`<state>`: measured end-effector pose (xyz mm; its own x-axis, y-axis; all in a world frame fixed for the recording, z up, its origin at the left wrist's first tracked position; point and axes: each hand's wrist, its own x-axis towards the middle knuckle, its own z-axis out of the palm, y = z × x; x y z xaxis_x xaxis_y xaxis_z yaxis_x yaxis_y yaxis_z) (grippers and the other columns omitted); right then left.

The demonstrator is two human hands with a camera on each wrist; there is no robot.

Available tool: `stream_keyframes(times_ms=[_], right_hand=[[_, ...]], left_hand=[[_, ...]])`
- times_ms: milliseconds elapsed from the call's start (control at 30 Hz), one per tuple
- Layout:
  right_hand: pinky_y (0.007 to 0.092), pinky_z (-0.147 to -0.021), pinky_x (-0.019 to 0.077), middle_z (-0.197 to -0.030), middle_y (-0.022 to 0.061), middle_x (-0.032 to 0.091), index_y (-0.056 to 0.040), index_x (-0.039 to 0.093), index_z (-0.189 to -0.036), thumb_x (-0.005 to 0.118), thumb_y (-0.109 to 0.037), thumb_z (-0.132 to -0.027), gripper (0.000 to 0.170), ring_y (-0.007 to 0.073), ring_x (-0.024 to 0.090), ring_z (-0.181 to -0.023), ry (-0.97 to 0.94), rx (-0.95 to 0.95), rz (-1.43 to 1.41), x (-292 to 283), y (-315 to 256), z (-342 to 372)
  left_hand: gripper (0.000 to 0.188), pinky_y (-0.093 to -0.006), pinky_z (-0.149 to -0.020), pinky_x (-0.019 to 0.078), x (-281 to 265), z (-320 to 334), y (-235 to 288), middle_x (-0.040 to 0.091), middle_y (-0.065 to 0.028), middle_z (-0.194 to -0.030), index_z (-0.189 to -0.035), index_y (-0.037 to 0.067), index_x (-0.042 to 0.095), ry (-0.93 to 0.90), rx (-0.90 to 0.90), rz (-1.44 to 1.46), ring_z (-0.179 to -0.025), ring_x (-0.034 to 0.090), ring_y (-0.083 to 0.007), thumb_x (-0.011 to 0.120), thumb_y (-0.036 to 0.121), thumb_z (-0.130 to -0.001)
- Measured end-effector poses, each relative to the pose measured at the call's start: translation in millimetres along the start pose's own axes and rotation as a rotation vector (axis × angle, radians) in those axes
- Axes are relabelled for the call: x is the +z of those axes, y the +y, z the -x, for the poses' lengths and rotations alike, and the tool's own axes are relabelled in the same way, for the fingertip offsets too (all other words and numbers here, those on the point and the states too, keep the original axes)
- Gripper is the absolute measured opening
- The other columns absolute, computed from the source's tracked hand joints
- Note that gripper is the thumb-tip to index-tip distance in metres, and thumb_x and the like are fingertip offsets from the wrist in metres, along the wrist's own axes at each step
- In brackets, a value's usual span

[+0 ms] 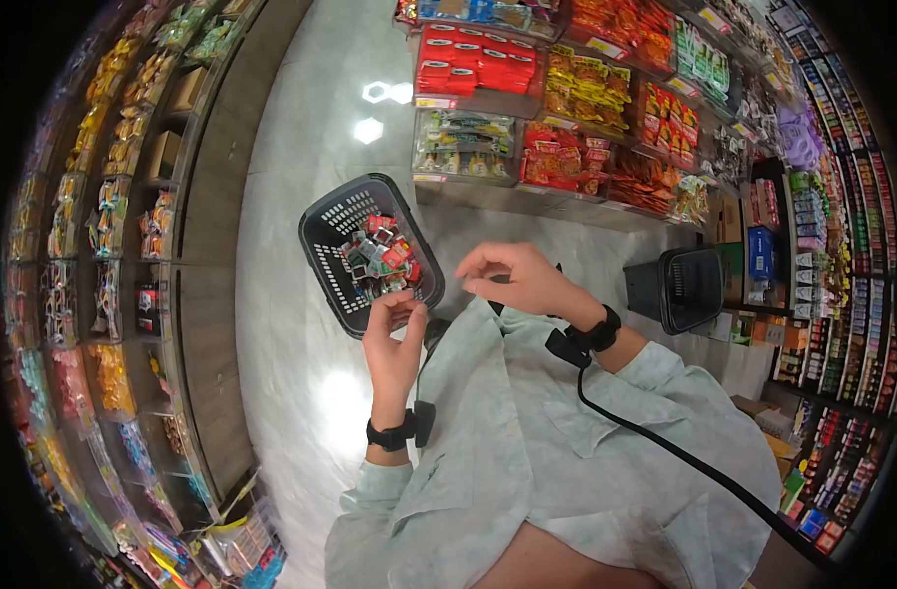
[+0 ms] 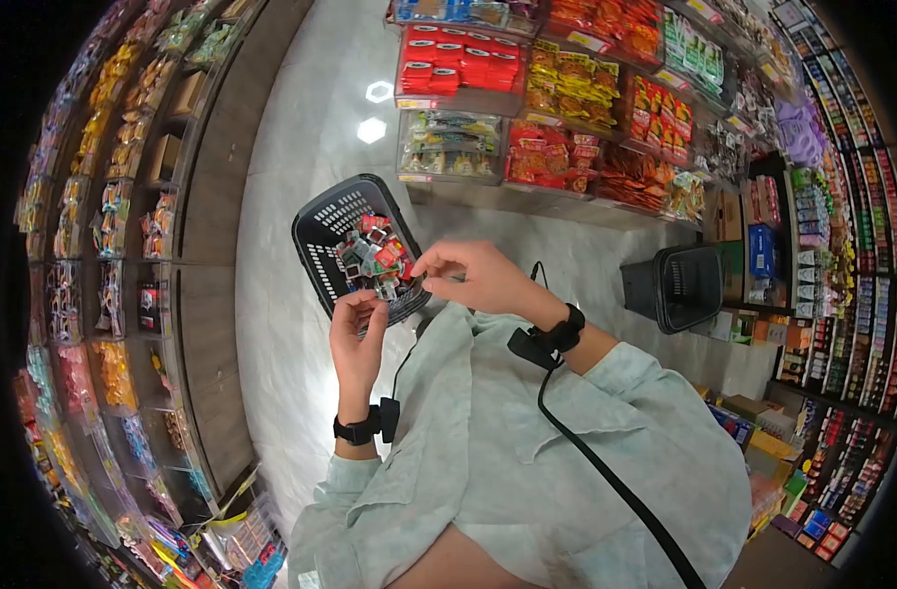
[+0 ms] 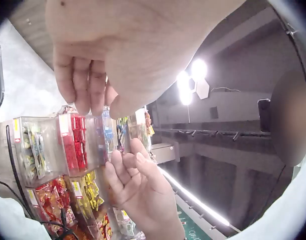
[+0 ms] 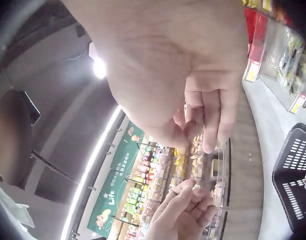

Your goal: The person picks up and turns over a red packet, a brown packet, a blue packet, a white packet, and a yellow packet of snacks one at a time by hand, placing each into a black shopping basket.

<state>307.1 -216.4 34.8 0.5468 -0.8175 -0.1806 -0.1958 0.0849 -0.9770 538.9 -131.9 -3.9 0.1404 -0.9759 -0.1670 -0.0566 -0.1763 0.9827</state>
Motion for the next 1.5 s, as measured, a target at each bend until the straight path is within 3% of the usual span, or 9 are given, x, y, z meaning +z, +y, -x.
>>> stream_keyframes(times_ms=[200, 300, 667, 1000, 1200, 1333, 1467, 1500], right_hand=[[0.0313, -0.095, 0.0556, -0.109, 0.0063, 0.074, -0.0019, 0.07, -0.118, 0.068, -0.006, -0.096, 0.022, 0.0126, 0.069, -0.103, 0.009, -0.018, -0.078, -69.9, 5.9, 18.0], [0.0309, -0.096, 0.0551, -0.109, 0.006, 0.073, -0.0022, 0.07, -0.119, 0.068, -0.006, -0.097, 0.023, 0.0123, 0.069, -0.103, 0.041, -0.086, -0.134, -113.5, 32.6, 28.8], [0.0278, -0.087, 0.0519, -0.099, 0.0013, 0.066, -0.0022, 0.067, -0.118, 0.067, -0.007, -0.097, 0.022, 0.0098, 0.062, -0.093, 0.173, -0.005, -0.106, -246.3, 101.6, 84.4], [0.0293, -0.093, 0.0517, -0.105, 0.0029, 0.067, -0.0024, 0.067, -0.119, 0.067, -0.01, -0.098, 0.022, 0.0117, 0.064, -0.099, 0.235, 0.031, -0.073, -274.3, 103.4, 59.6], [0.0305, -0.097, 0.0516, -0.111, 0.0039, 0.068, -0.0017, 0.066, -0.121, 0.067, -0.011, -0.098, 0.024, 0.0129, 0.065, -0.104, 0.282, 0.094, 0.001, -288.8, 82.1, 29.1], [0.0304, -0.095, 0.0521, -0.113, 0.0043, 0.068, -0.0017, 0.066, -0.121, 0.066, -0.011, -0.099, 0.024, 0.0129, 0.065, -0.103, 0.39, 0.126, 0.044, -295.2, 68.5, -1.1], [0.0299, -0.092, 0.0527, -0.113, 0.0045, 0.069, -0.0015, 0.066, -0.121, 0.065, -0.011, -0.099, 0.024, 0.0126, 0.065, -0.102, 0.456, 0.187, 0.044, -293.6, 44.9, -42.5], [0.0301, -0.093, 0.0528, -0.113, 0.0047, 0.069, -0.0015, 0.066, -0.121, 0.065, -0.011, -0.099, 0.024, 0.013, 0.066, -0.103, 0.466, 0.199, 0.05, -291.4, 41.0, -51.4]], left_hand=[[0.02, -0.0275, -0.088, 0.0526, 61.3, -10.5, 10.0, 0.067, -0.0057, -0.103, -0.116, 0.0, 0.061, 0.023, -0.032, -0.077, -0.095, 0.065, -0.0124, 0.068, 0.004, -0.098], [0.019, -0.0272, -0.088, 0.0524, 101.7, -19.0, 16.8, 0.067, -0.0057, -0.103, -0.115, 0.0, 0.061, 0.02, -0.027, -0.098, -0.095, 0.064, -0.0125, 0.068, 0.004, -0.098], [0.02, -0.0299, -0.084, 0.0554, 230.4, -44.3, 54.2, 0.074, -0.0105, -0.097, -0.112, -0.001, 0.066, -0.098, 0.092, -0.289, -0.089, 0.071, -0.0167, 0.07, 0.001, -0.093], [0.019, -0.0298, -0.084, 0.055, 237.3, -97.1, 43.2, 0.073, -0.0106, -0.098, -0.114, -0.001, 0.065, -0.155, 0.059, -0.301, -0.09, 0.07, -0.0159, 0.068, 0.004, -0.096], [0.021, -0.026, -0.083, 0.054, 233.3, -186.4, 15.9, 0.071, -0.0065, -0.102, -0.118, -0.001, 0.064, -0.217, 0.014, -0.113, -0.089, 0.068, -0.0119, 0.066, 0.008, -0.099], [0.03, -0.0255, -0.085, 0.0528, 220.7, -262.0, 15.2, 0.07, -0.0042, -0.103, -0.128, 0.0, 0.064, -0.236, -0.131, 0.009, -0.09, 0.065, -0.0109, 0.065, 0.01, -0.099], [0.041, -0.0298, -0.092, 0.0547, 200.2, -352.4, -8.0, 0.064, -0.0111, -0.129, -0.137, -0.005, 0.055, -0.179, -0.258, 0.368, -0.105, 0.066, -0.0166, 0.061, 0.014, -0.101], [0.045, -0.0347, -0.098, 0.0535, 195.7, -370.8, -5.0, 0.054, -0.0132, -0.137, -0.142, -0.001, 0.05, -0.182, -0.279, 0.422, -0.118, 0.062, -0.0228, 0.06, 0.015, -0.102]])
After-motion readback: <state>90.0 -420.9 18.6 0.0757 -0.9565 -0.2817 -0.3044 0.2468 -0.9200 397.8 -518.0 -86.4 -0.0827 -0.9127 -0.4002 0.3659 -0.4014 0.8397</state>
